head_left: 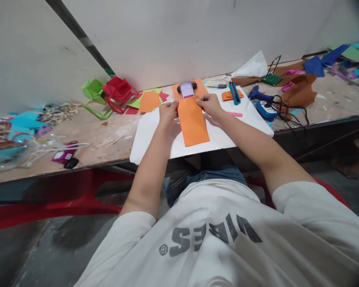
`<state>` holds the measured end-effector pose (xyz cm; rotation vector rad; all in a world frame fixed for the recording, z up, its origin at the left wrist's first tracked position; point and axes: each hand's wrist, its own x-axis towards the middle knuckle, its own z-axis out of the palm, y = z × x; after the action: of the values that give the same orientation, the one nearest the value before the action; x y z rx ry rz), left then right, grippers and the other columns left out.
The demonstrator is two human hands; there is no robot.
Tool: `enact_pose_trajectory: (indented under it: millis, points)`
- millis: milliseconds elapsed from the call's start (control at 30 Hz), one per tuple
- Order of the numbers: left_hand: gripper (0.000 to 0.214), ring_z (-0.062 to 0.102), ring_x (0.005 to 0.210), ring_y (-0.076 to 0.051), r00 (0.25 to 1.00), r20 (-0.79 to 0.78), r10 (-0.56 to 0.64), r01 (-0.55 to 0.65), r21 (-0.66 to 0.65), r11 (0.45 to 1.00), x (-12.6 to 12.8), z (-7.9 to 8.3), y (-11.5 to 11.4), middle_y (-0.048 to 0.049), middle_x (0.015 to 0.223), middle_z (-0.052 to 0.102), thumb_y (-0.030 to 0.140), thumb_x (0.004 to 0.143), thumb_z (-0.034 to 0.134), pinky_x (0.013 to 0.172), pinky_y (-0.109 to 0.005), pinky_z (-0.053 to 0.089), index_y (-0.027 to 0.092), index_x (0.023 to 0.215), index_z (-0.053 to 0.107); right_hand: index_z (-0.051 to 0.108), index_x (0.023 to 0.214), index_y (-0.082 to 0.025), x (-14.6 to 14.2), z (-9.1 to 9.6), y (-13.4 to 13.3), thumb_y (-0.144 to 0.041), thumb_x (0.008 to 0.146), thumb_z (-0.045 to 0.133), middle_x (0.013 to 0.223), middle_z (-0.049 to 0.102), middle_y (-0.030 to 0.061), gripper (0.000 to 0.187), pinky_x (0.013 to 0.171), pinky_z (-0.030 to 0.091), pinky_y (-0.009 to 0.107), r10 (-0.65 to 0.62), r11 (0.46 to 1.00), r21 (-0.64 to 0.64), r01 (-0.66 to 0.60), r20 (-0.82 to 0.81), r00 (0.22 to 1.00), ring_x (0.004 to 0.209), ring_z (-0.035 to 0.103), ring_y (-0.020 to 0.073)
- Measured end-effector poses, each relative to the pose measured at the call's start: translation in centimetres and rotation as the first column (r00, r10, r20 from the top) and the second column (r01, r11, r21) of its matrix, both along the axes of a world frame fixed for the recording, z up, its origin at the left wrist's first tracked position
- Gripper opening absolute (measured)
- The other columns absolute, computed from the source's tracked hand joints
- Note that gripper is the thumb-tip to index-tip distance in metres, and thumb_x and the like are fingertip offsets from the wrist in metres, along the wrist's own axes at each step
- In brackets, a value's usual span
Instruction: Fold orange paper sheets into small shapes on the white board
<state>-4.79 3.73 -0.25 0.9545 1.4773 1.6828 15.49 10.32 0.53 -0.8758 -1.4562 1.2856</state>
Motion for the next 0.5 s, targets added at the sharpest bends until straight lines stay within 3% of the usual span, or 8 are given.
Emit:
enact_pose_trajectory:
  millis: [300,500]
  points:
    - [0.053,0.060,0.056,-0.010,0.997,-0.060,-0.054,0.053,-0.004,0.999,1.0,1.4,-1.1,0.0050,0.061,0.055,0.026,0.099,0.099,0.060,-0.022,0.054,0.024,0.070,0.054,0.064,0.069,-0.021,0.5,0.3,0.6,0.000,0.107,0.078,0.065,0.058,-0.0028,0.046,0.073,0.057,0.030,0.008,1.000,0.008,-0.008,-0.005,1.000,0.067,0.053,0.0135]
    - [0.060,0.052,0.055,-0.009,0.976,-0.198,0.088,-0.084,0.027,0.996,0.3,0.9,0.0,0.0061,0.060,0.051,0.033,0.101,0.099,0.056,-0.022,0.047,0.024,0.064,0.053,0.065,0.069,-0.022,0.3,0.5,0.7,0.001,0.107,0.077,0.062,0.060,-0.0027,0.046,0.070,0.060,0.030,0.013,1.000,-0.009,-0.013,-0.004,1.000,0.063,0.053,0.0135]
